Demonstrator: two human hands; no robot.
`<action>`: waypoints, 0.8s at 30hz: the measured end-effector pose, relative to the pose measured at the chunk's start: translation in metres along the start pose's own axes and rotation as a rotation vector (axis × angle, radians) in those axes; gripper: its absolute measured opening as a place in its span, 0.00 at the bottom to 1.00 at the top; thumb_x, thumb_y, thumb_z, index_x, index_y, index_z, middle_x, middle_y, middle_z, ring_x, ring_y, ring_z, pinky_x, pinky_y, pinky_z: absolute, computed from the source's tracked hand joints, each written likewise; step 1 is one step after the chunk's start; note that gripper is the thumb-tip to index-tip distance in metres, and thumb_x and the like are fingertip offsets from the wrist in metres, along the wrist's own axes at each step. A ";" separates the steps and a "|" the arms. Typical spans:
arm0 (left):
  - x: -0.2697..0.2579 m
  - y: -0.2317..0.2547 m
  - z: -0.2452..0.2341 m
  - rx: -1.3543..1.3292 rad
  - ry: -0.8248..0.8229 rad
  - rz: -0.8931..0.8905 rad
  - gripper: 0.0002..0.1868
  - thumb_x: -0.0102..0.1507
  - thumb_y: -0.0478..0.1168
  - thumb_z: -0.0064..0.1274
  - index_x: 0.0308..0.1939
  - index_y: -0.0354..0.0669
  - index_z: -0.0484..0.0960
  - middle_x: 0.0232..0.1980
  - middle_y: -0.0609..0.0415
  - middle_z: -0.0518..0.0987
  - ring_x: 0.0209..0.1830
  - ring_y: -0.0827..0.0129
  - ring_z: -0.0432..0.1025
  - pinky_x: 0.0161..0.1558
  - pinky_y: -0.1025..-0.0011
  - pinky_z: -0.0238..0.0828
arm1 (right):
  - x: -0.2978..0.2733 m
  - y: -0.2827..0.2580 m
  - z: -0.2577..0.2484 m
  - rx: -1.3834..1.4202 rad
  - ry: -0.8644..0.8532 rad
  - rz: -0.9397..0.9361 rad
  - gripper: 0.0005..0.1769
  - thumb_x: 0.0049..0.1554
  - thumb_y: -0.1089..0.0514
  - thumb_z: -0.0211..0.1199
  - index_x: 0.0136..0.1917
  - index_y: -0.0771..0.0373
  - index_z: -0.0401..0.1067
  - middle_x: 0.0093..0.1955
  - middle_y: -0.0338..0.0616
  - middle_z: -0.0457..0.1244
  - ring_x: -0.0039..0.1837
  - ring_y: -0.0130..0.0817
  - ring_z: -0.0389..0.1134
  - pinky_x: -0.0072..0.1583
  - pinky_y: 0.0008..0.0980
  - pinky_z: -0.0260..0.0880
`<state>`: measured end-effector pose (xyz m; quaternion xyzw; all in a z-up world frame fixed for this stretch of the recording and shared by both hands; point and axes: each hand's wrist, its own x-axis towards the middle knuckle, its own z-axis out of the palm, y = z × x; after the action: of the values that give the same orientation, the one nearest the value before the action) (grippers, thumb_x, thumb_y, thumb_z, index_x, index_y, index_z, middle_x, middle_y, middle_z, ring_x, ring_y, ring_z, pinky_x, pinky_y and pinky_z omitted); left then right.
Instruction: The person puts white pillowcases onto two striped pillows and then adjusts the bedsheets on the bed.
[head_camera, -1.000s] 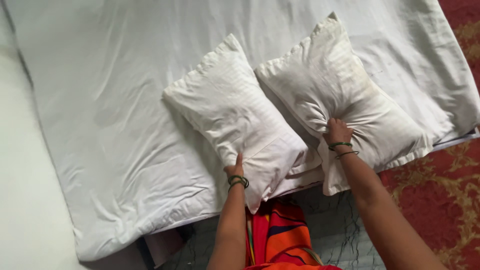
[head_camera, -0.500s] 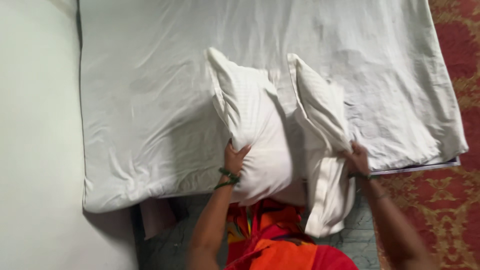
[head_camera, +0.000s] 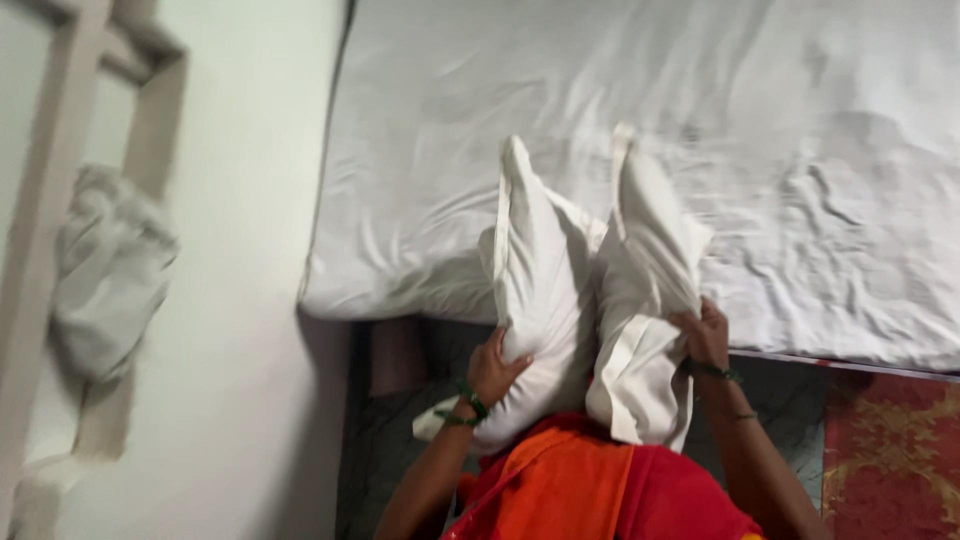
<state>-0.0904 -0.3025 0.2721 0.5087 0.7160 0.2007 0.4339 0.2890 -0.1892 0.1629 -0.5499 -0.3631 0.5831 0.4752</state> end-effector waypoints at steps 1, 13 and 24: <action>-0.004 -0.009 -0.012 0.010 0.016 0.016 0.40 0.58 0.51 0.66 0.66 0.30 0.71 0.30 0.33 0.79 0.28 0.48 0.78 0.34 0.55 0.72 | -0.005 -0.005 0.017 0.017 -0.009 -0.012 0.18 0.51 0.70 0.59 0.57 0.69 0.74 0.49 0.41 0.70 0.46 0.27 0.70 0.50 0.25 0.70; -0.029 -0.026 -0.095 -0.035 0.215 0.203 0.33 0.57 0.48 0.66 0.59 0.31 0.73 0.27 0.41 0.79 0.28 0.52 0.78 0.31 0.58 0.71 | -0.013 -0.081 0.133 0.006 -0.097 -0.061 0.17 0.51 0.73 0.59 0.55 0.69 0.75 0.50 0.44 0.70 0.47 0.30 0.70 0.52 0.27 0.71; 0.038 -0.045 -0.127 -0.044 0.339 0.147 0.33 0.58 0.48 0.66 0.60 0.34 0.72 0.23 0.55 0.76 0.20 0.67 0.74 0.25 0.66 0.71 | 0.074 -0.086 0.170 -0.016 -0.117 -0.046 0.15 0.52 0.72 0.58 0.54 0.70 0.74 0.48 0.45 0.70 0.46 0.31 0.69 0.51 0.28 0.70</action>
<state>-0.2238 -0.2662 0.2925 0.5091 0.7351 0.3302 0.3022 0.1389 -0.0770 0.2443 -0.5101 -0.4074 0.6002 0.4621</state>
